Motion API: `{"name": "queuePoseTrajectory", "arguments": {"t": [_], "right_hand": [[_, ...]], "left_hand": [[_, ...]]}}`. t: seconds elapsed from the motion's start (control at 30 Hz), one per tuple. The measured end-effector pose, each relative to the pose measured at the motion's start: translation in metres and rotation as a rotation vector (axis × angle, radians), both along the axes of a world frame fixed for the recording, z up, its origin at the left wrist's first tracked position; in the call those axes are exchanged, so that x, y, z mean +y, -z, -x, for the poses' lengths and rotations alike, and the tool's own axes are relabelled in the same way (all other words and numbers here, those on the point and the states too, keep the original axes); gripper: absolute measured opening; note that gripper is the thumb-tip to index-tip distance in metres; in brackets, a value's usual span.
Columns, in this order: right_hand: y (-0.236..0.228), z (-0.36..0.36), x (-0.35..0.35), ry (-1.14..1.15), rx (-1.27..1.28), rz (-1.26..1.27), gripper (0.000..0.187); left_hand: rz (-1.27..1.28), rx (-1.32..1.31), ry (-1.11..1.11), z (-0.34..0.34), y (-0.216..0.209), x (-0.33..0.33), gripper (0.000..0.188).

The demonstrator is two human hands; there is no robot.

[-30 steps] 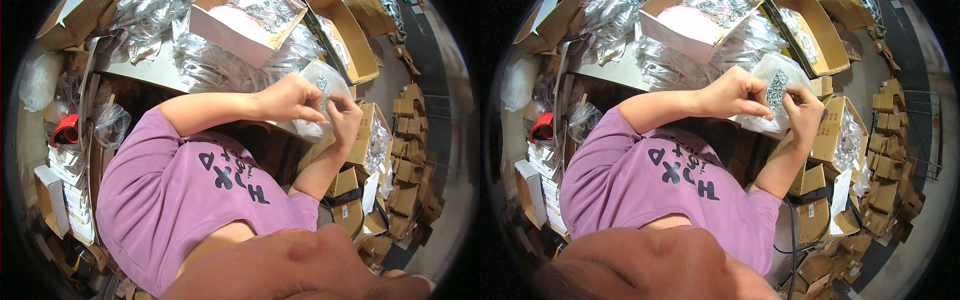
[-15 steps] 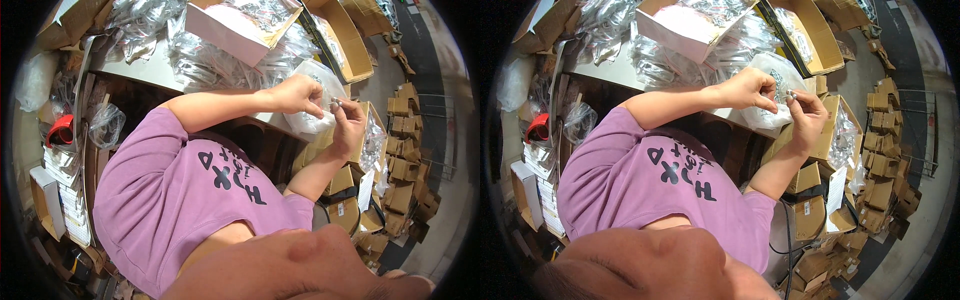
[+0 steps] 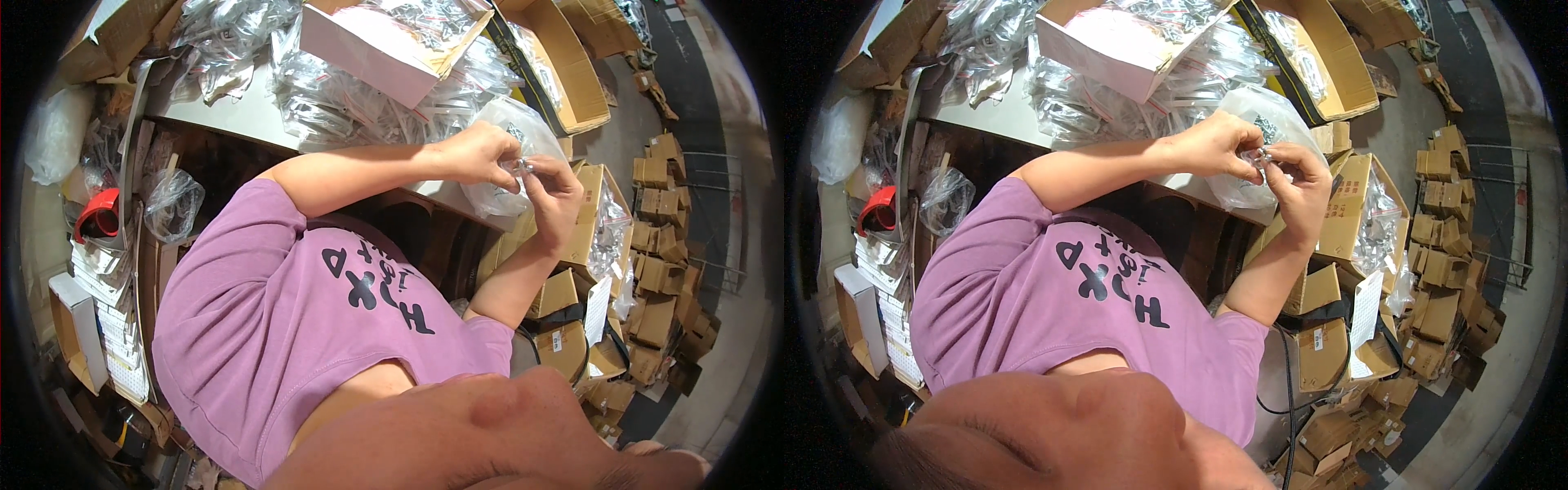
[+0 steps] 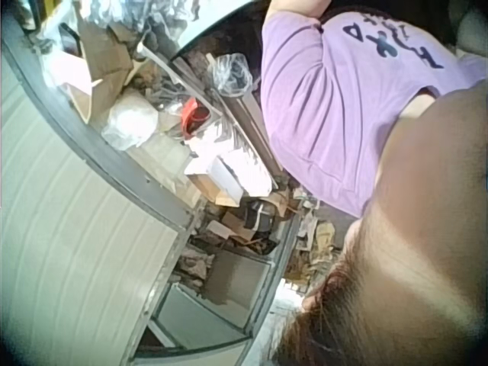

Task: The person picks small silver metal parts from a cardboard box and places them into a white plastic bag held in their other hand.

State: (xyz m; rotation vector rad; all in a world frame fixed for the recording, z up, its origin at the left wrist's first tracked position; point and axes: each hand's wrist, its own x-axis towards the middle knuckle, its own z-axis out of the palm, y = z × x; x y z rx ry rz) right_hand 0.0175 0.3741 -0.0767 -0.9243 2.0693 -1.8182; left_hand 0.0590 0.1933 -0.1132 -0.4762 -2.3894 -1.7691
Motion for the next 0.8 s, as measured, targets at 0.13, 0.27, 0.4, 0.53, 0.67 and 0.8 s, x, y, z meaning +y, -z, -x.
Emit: {"name": "queuePoseTrajectory", "arguments": {"t": [0.13, 0.27, 0.4, 0.53, 0.67, 0.8], "right_hand": [[-0.002, -0.002, 0.0, 0.001, 0.016, -0.059, 0.014], [-0.001, -0.001, 0.002, 0.024, 0.022, -0.086, 0.016], [-0.005, 0.0, 0.002, 0.029, 0.141, -0.15, 0.017], [-0.014, -0.003, -0.004, 0.004, 0.253, -0.248, 0.016], [-0.007, 0.003, -0.01, 0.163, 0.212, -0.396, 0.018], [-0.005, 0.009, -0.023, 0.068, 0.426, -0.74, 0.023]], "left_hand": [[-0.014, 0.022, -0.001, 0.002, 0.003, 0.0, 0.036], [-0.032, 0.033, -0.001, 0.002, 0.005, 0.0, 0.038], [-0.057, 0.022, 0.011, 0.001, 0.003, 0.0, 0.039], [-0.02, 0.029, 0.018, 0.001, 0.007, -0.001, 0.037], [-0.112, 0.104, 0.025, -0.003, 0.01, -0.002, 0.034], [-0.057, 0.103, 0.047, -0.003, 0.016, -0.005, 0.028]]}}
